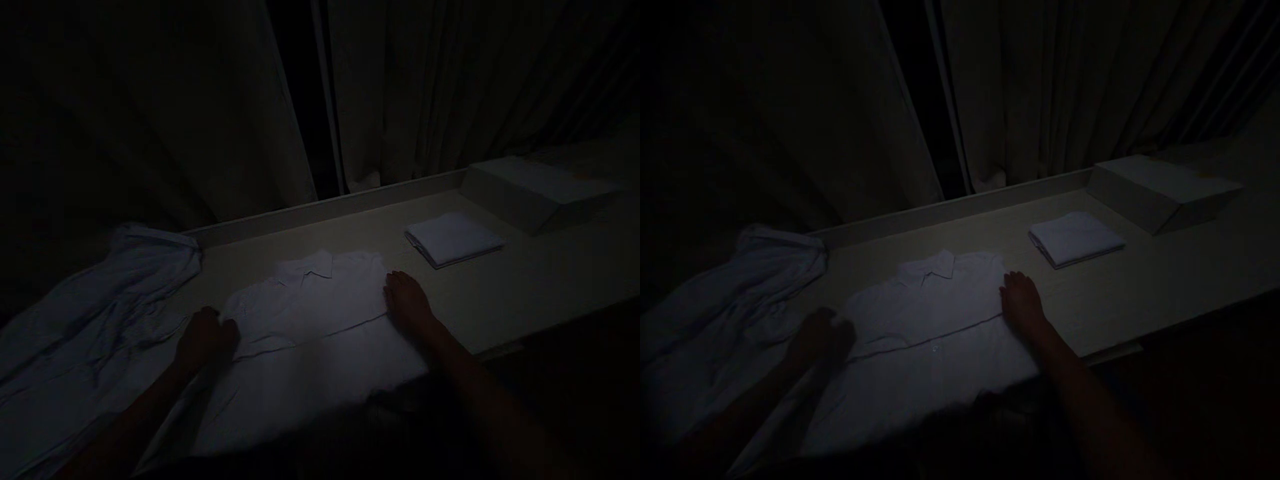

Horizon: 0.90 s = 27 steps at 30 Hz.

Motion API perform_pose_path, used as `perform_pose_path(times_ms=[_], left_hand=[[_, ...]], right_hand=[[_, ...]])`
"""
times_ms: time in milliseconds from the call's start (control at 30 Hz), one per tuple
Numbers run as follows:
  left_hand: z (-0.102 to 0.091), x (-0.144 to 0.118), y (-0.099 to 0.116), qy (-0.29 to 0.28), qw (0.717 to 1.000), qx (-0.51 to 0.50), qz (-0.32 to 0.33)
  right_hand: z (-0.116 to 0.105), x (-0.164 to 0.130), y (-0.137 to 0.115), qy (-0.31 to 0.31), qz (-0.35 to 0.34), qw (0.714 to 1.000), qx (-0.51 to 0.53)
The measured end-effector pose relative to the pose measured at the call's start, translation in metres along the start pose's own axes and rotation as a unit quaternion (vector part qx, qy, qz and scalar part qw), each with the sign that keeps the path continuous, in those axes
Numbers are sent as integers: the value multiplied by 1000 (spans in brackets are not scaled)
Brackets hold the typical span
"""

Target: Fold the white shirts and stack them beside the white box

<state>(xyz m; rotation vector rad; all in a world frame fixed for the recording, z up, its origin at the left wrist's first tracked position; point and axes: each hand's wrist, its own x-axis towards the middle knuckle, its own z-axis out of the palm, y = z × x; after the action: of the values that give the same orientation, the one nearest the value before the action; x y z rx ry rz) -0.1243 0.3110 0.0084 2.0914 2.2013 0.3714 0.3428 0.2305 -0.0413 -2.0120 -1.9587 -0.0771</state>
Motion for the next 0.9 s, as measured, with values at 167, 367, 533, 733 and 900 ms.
perform_pose_path(times_ms=[167, 367, 533, 733, 900], left_hand=[[29, -5, 97, -37, 977, -24, 209], [87, 5, 273, -82, 918, -41, 387], [134, 41, 344, -103, 894, -24, 435], [157, 52, 349, -66, 906, -20, 418], [148, 71, 338, -3, 941, -20, 338]], right_hand=[[8, -13, -19, -4, -12, 1000, -9], [22, -30, -34, -40, -40, 998, -2], [25, -35, -28, -48, -40, 998, 17], [19, -35, -25, -56, -38, 997, 23], [15, -33, -23, -71, -41, 996, 41]])
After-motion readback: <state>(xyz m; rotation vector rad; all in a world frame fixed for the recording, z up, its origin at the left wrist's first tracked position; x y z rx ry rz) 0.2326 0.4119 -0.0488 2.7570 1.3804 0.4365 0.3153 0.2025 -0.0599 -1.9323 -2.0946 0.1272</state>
